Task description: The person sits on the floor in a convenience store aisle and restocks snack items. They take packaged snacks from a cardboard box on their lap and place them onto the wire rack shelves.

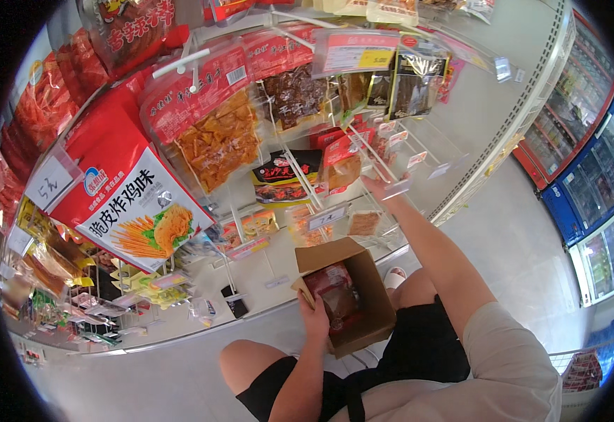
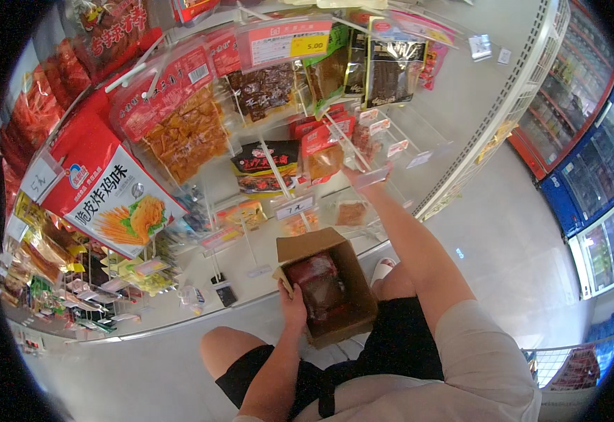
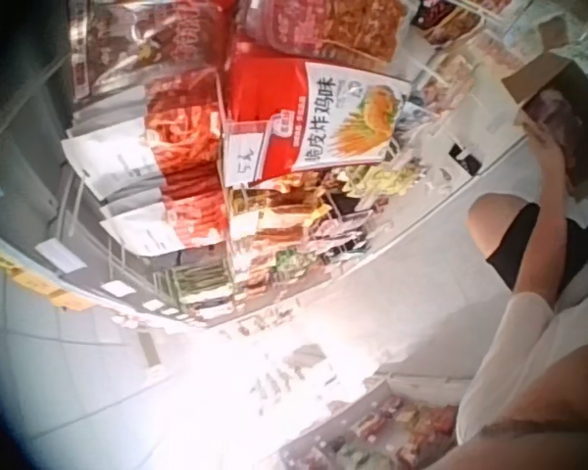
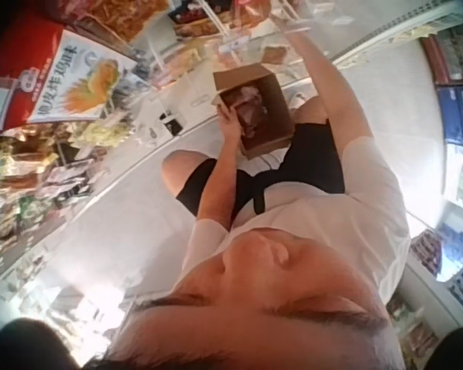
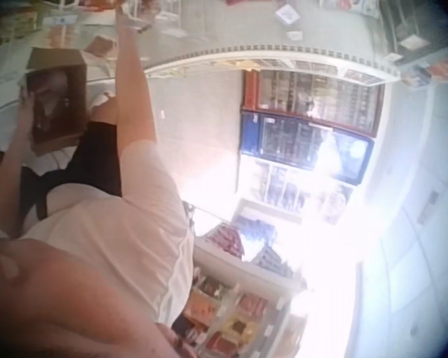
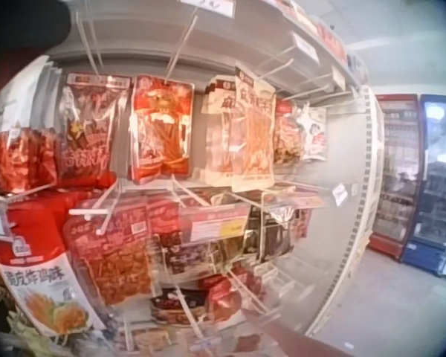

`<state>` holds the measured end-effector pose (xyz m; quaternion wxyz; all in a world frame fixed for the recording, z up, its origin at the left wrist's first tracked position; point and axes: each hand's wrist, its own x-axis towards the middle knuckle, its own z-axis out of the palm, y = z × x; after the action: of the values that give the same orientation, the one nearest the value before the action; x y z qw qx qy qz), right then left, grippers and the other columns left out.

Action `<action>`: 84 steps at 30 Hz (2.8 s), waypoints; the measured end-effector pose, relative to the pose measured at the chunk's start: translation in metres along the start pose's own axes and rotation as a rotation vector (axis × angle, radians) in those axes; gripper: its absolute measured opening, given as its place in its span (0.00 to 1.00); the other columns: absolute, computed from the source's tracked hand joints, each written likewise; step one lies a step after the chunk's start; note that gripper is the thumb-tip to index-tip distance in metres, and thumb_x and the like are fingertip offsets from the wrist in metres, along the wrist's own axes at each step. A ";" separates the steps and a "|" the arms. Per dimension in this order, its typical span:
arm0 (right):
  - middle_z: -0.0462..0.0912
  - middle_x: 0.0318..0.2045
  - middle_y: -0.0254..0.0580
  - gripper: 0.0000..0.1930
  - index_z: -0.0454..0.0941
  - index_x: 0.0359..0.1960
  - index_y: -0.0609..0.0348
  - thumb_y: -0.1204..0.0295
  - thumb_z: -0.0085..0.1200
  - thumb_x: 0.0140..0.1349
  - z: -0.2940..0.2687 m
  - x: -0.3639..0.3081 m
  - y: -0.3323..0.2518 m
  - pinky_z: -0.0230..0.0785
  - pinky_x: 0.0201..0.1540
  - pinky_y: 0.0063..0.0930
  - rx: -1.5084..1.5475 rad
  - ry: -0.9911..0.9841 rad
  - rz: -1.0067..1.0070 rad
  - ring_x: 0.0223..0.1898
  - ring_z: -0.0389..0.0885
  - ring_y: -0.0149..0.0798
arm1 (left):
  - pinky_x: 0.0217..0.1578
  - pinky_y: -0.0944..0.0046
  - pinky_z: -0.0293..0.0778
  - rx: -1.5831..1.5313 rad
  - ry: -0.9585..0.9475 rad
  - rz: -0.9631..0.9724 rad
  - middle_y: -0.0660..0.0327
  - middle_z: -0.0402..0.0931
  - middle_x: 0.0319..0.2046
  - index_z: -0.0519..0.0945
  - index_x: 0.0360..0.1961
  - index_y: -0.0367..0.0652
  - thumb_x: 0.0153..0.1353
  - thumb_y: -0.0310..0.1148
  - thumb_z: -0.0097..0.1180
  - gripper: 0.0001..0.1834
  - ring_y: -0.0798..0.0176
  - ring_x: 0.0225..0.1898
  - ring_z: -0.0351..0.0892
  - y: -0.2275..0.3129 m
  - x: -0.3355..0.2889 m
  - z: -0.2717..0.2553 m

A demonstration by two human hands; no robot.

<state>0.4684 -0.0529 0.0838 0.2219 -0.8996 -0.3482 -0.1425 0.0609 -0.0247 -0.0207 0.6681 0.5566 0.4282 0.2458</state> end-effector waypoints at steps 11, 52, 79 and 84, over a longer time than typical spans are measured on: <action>0.77 0.64 0.47 0.32 0.70 0.69 0.53 0.53 0.62 0.67 0.044 0.068 0.031 0.49 0.75 0.48 0.687 0.068 0.201 0.73 0.63 0.48 | 0.69 0.56 0.61 0.036 -0.013 -0.068 0.41 0.66 0.70 0.53 0.78 0.35 0.75 0.40 0.53 0.38 0.45 0.70 0.67 0.014 -0.003 0.012; 0.80 0.56 0.65 0.25 0.74 0.61 0.64 0.59 0.59 0.69 0.045 -0.326 -0.069 0.73 0.61 0.46 0.407 -0.577 0.529 0.55 0.82 0.62 | 0.67 0.57 0.65 0.102 -0.047 -0.060 0.41 0.66 0.69 0.53 0.78 0.34 0.75 0.40 0.54 0.38 0.47 0.68 0.69 0.023 -0.019 0.001; 0.79 0.38 0.26 0.17 0.76 0.59 0.49 0.65 0.61 0.72 0.044 0.118 0.011 0.71 0.40 0.28 1.302 -0.073 0.428 0.35 0.75 0.26 | 0.66 0.51 0.66 0.270 -0.005 -0.022 0.38 0.67 0.67 0.54 0.79 0.42 0.74 0.40 0.55 0.38 0.40 0.67 0.69 0.024 -0.010 0.004; 0.79 0.36 0.24 0.11 0.77 0.52 0.49 0.64 0.60 0.72 0.014 0.090 0.009 0.69 0.36 0.25 1.262 -0.092 0.428 0.32 0.74 0.23 | 0.68 0.53 0.64 0.058 -0.009 0.091 0.38 0.65 0.69 0.54 0.78 0.37 0.75 0.38 0.55 0.37 0.42 0.69 0.67 -0.010 0.005 0.005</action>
<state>0.5403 -0.0012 0.1055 0.7138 -0.6518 -0.1876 0.1744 0.0666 -0.0259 -0.0317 0.6415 0.5960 0.4063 0.2611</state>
